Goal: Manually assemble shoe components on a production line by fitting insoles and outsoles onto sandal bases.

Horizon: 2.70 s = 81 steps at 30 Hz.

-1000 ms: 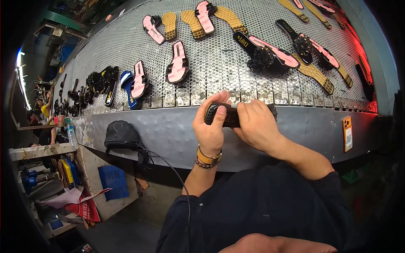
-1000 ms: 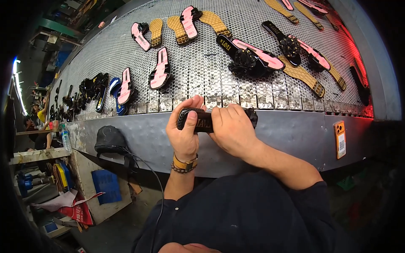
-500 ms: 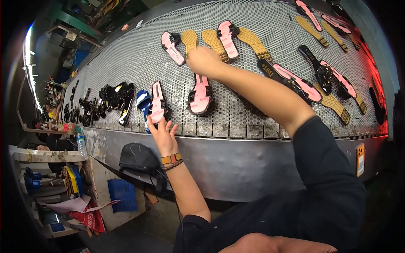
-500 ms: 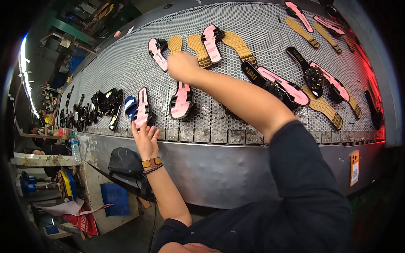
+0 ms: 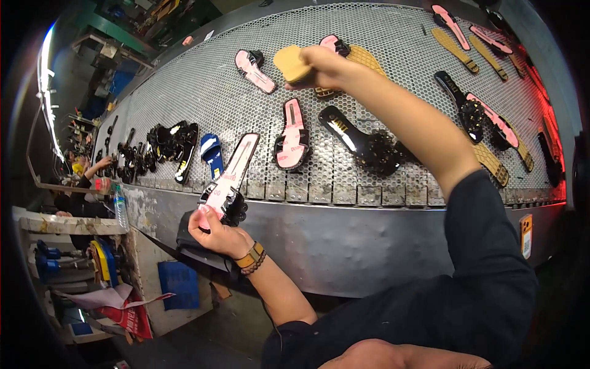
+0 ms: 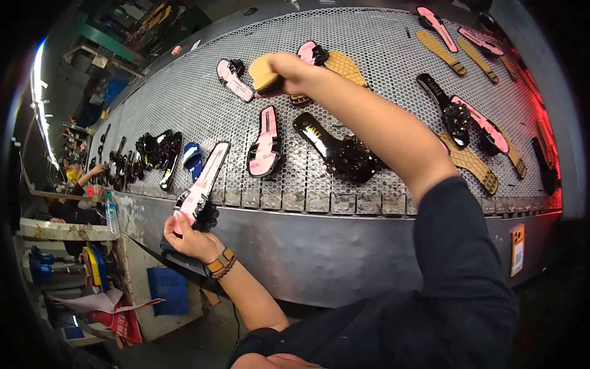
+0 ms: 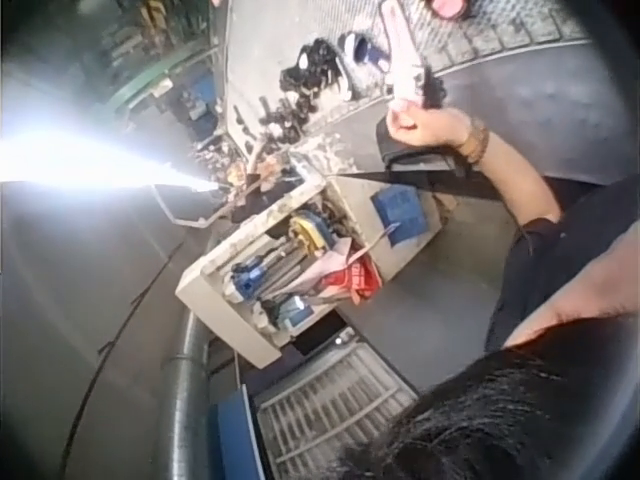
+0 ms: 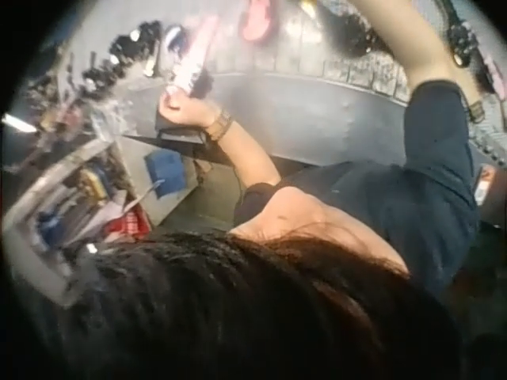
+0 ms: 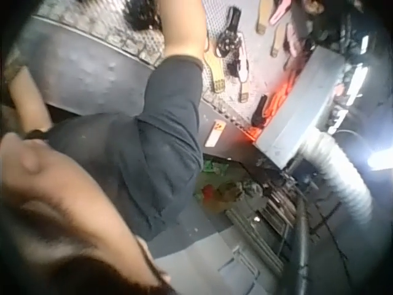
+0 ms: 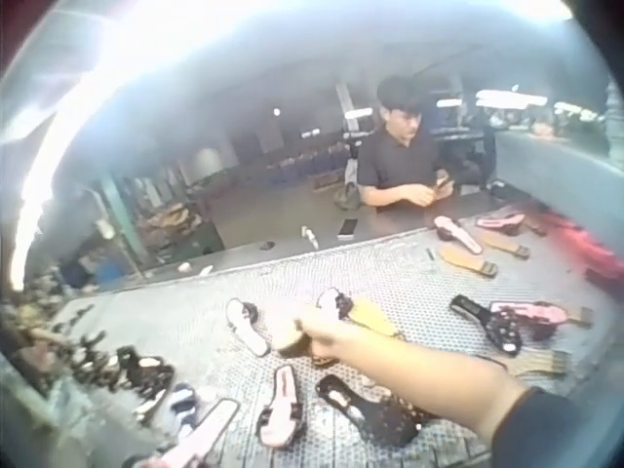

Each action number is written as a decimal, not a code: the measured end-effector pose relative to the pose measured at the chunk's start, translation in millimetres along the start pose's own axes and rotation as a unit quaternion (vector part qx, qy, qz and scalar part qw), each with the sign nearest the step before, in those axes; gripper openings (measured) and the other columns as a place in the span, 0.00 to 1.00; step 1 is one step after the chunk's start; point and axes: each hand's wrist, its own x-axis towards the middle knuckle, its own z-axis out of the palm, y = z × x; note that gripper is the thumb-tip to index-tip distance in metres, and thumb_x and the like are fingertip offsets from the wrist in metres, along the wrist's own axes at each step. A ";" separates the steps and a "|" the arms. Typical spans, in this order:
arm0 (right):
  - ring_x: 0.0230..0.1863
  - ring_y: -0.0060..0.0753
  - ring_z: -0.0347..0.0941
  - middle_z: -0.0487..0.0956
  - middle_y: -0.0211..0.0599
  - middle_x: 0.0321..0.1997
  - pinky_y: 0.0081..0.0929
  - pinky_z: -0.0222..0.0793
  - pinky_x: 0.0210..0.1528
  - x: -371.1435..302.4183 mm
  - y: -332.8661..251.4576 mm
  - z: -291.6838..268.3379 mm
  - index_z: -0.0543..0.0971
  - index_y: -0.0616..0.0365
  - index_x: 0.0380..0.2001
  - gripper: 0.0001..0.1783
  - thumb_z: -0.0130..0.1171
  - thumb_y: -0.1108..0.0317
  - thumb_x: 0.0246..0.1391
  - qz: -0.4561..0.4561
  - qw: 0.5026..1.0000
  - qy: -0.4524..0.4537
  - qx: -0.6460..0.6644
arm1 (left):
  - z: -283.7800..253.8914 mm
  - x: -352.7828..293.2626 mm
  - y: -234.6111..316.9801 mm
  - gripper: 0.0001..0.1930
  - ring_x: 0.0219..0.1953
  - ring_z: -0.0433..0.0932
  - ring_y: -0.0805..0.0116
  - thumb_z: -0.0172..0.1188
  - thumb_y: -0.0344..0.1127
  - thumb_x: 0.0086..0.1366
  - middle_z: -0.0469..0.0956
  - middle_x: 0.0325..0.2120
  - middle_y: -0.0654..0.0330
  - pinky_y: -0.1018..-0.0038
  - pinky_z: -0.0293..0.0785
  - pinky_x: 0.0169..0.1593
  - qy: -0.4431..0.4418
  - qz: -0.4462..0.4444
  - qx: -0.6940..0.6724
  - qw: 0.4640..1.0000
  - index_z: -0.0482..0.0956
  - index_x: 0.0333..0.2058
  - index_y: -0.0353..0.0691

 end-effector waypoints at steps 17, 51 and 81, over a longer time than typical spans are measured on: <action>0.37 0.23 0.80 0.84 0.37 0.45 0.23 0.78 0.41 -423.7 76.3 -20.0 0.72 0.59 0.63 0.26 0.65 0.61 0.68 0.116 0.983 -0.097 -0.108 | 14.8 -215.9 82.1 0.21 0.62 0.75 0.48 0.46 0.40 0.79 0.80 0.49 0.42 0.52 0.66 0.70 -0.490 -0.306 -0.313 0.754 0.70 0.58 0.28; 0.32 0.52 0.85 0.86 0.51 0.29 0.45 0.78 0.36 -458.8 91.7 -13.7 0.85 0.62 0.39 0.29 0.66 0.42 0.60 0.012 0.873 0.112 -0.475 | 12.7 -284.5 169.6 0.21 0.58 0.80 0.58 0.47 0.36 0.80 0.80 0.57 0.39 0.64 0.75 0.63 -0.533 -0.136 -0.124 0.826 0.72 0.61 0.24; 0.51 0.57 0.83 0.79 0.67 0.57 0.39 0.79 0.57 -493.8 84.1 -4.2 0.74 0.77 0.58 0.29 0.64 0.71 0.54 -0.278 0.746 -0.051 -0.603 | 52.0 -324.3 135.8 0.24 0.59 0.78 0.45 0.42 0.45 0.82 0.76 0.56 0.42 0.48 0.74 0.67 -0.359 -0.483 -0.361 0.712 0.64 0.66 0.36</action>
